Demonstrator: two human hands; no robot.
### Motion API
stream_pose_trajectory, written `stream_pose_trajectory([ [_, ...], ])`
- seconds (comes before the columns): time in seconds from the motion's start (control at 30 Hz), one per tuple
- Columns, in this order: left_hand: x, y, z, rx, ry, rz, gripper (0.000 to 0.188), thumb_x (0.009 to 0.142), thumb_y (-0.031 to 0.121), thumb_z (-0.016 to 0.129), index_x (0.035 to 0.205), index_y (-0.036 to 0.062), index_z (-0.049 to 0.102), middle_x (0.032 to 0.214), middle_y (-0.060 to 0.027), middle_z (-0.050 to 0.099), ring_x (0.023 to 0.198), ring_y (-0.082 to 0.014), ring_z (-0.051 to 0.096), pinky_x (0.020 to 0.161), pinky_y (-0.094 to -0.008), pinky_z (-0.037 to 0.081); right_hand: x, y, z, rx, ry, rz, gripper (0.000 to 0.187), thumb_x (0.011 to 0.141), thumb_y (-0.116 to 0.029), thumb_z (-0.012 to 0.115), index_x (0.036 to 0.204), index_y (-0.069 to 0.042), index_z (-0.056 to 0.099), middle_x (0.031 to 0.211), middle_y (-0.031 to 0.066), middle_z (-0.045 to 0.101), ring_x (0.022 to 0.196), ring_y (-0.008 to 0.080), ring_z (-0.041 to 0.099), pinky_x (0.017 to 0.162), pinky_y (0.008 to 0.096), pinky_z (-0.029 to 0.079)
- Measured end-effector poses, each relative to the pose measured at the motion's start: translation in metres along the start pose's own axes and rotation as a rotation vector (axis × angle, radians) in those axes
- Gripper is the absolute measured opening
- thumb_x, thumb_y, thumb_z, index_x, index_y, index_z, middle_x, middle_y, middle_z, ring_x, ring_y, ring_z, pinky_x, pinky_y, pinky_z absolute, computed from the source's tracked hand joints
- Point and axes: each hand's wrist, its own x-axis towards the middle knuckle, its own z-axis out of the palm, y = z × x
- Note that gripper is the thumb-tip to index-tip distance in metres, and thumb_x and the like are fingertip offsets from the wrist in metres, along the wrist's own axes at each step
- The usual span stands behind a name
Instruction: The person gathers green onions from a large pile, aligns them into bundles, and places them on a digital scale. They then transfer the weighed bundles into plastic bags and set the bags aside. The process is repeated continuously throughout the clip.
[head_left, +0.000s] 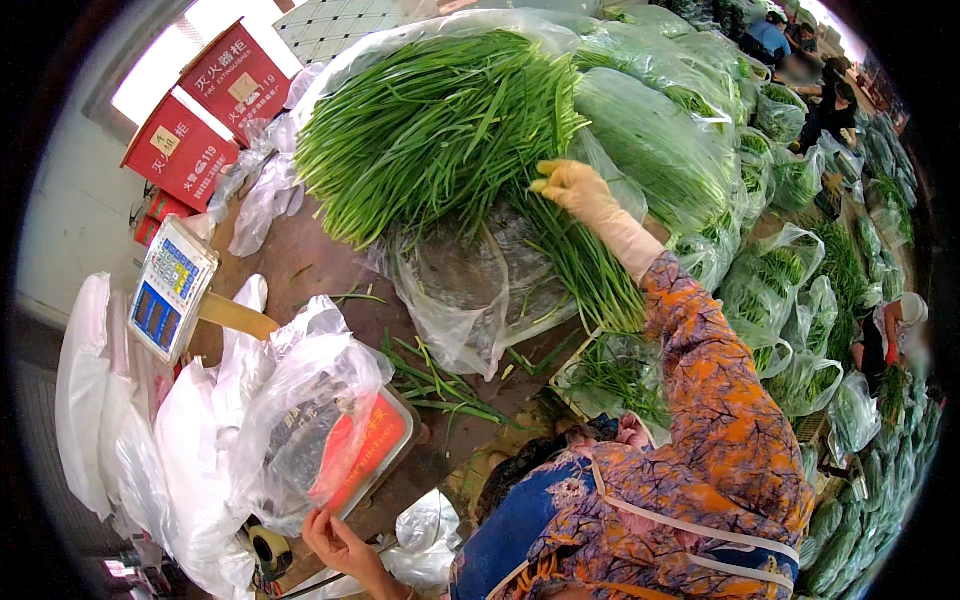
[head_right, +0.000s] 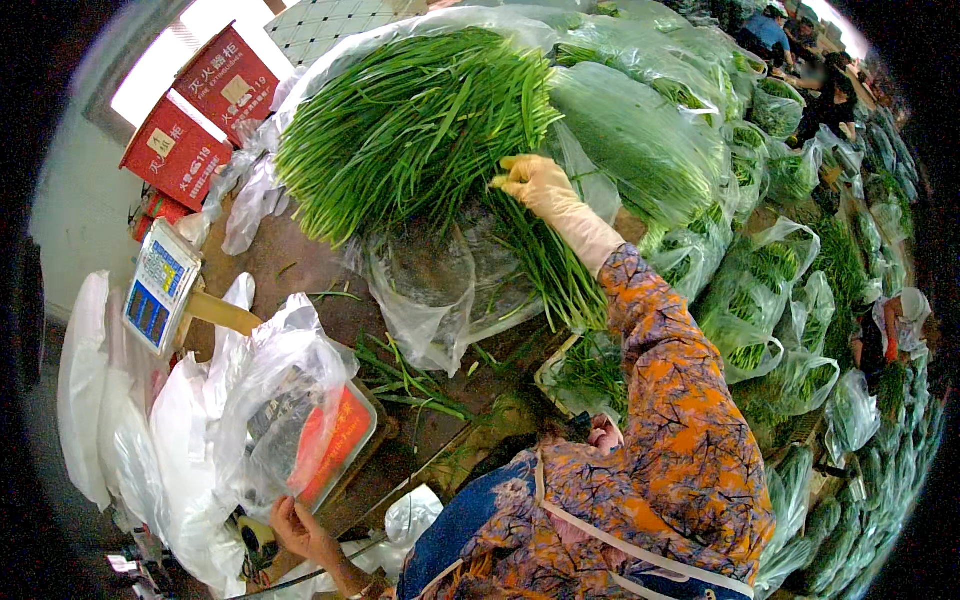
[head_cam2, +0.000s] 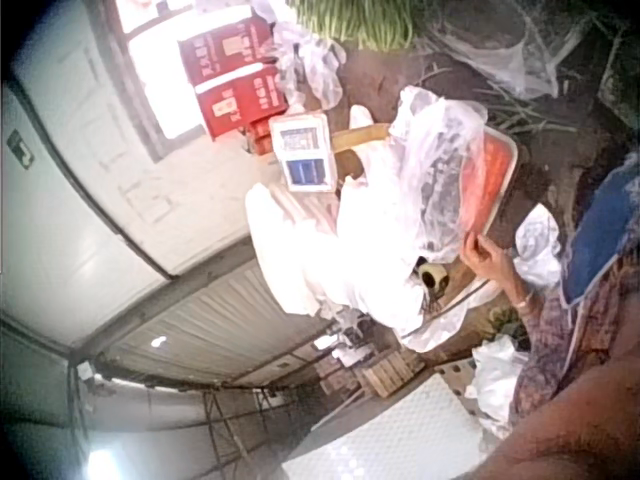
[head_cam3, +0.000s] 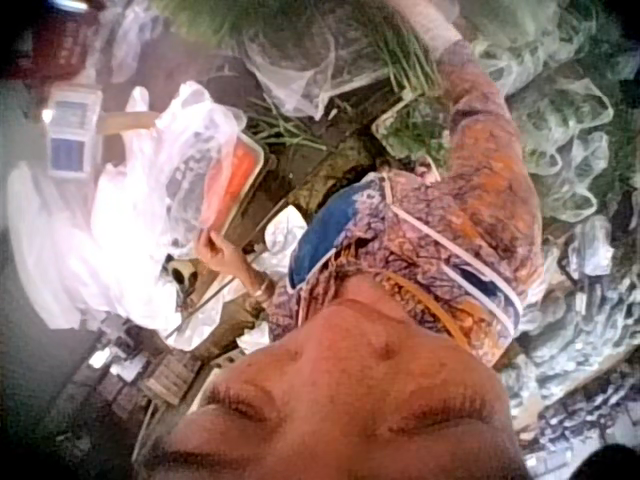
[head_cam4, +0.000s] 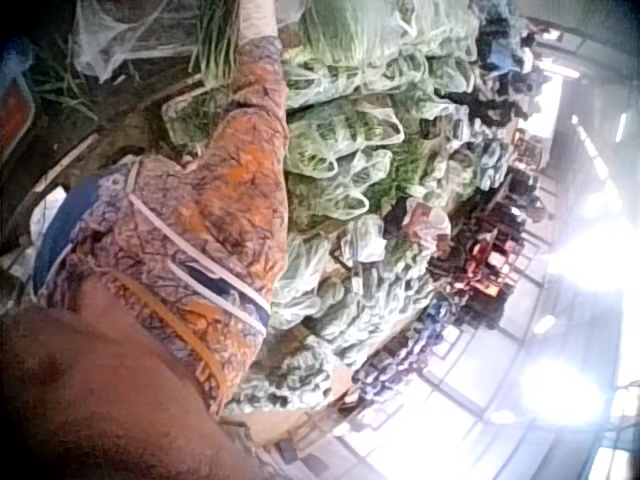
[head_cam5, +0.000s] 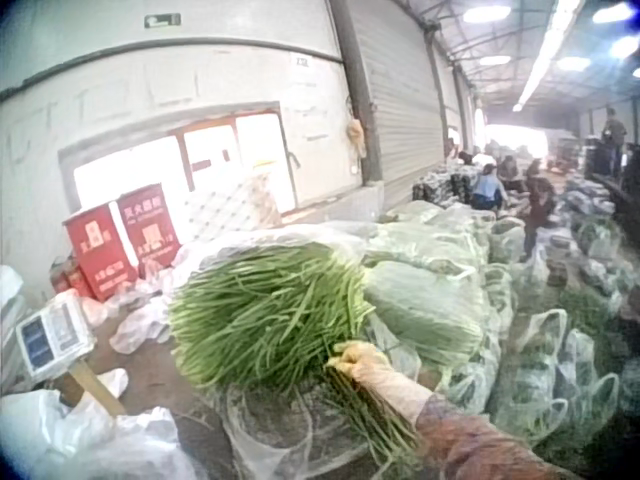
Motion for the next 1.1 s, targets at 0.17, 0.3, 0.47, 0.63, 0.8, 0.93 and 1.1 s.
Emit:
stream_pose_trajectory([
  [0.17,-0.005,0.012,0.01,0.141,-0.048,0.045,0.014,0.085,-0.003,0.048,0.098,-0.0027,0.052,0.114,-0.0131,0.044,0.104,-0.0215,0.047,0.086,-0.0305,0.041,-0.017,-0.095,-0.042,0.857,-0.42,0.363,0.017,0.083,-0.018,0.059,0.079,-0.001,0.057,0.11,0.0158,0.059,0.099,0.0201,0.056,0.084,0.0314,0.044],
  [0.3,-0.009,0.001,0.017,0.124,-0.076,0.051,0.014,0.085,-0.003,0.048,0.098,-0.0026,0.053,0.113,-0.0132,0.045,0.104,-0.0221,0.048,0.085,-0.0301,0.041,-0.124,-0.107,-0.056,0.452,-1.189,0.223,0.026,0.084,-0.024,0.058,0.103,-0.006,0.062,0.102,0.0131,0.063,0.089,0.016,0.06,0.072,0.0292,0.049],
  [0.47,-0.008,0.008,0.026,0.096,-0.102,0.046,0.014,0.083,-0.002,0.051,0.096,-0.0017,0.054,0.11,-0.0123,0.048,0.1,-0.0215,0.05,0.084,-0.0301,0.042,-0.099,-0.139,-0.028,0.059,-1.222,0.368,0.031,0.084,-0.021,0.055,0.112,-0.008,0.058,0.079,0.006,0.066,0.06,0.0143,0.062,0.057,0.0292,0.051],
  [0.63,-0.005,0.027,0.076,-0.059,-0.276,0.097,0.015,0.078,-0.003,0.055,0.092,-0.0001,0.057,0.1,-0.0128,0.055,0.094,-0.0233,0.054,0.083,-0.0307,0.042,-0.032,-0.061,0.055,-0.526,-0.708,0.404,0.035,0.082,-0.028,0.057,0.105,-0.002,0.054,0.069,0.0111,0.064,0.068,0.0248,0.062,0.061,0.0392,0.048],
  [0.8,-0.008,0.065,0.13,-0.127,-0.554,0.342,0.017,0.074,-0.001,0.059,0.091,0.0006,0.059,0.1,-0.015,0.057,0.092,-0.0273,0.055,0.081,-0.0323,0.044,-0.047,-0.004,0.094,-0.634,-0.544,0.197,0.025,0.082,-0.028,0.057,0.088,-0.004,0.057,0.076,0.0123,0.065,0.074,0.026,0.063,0.062,0.0393,0.048],
  [0.93,-0.011,0.068,0.182,-0.336,-0.896,0.239,0.034,0.075,0.004,0.062,0.109,0.0019,0.055,0.113,-0.0153,0.053,0.1,-0.0283,0.054,0.086,-0.0336,0.044,-0.043,-0.109,0.041,0.046,-0.706,0.329,0.021,0.085,-0.025,0.056,0.088,-0.005,0.058,0.079,0.0087,0.065,0.071,0.017,0.062,0.063,0.031,0.049],
  [1.1,-0.026,0.115,0.281,-0.115,-1.096,0.633,0.05,0.077,0.015,0.062,0.122,0.0019,0.044,0.124,-0.0209,0.044,0.114,-0.0359,0.043,0.095,-0.0392,0.037,-0.084,-0.154,-0.006,0.334,-0.733,0.108,0.024,0.082,-0.027,0.061,0.092,-0.005,0.06,0.081,0.0092,0.063,0.074,0.0185,0.06,0.066,0.0298,0.047],
])
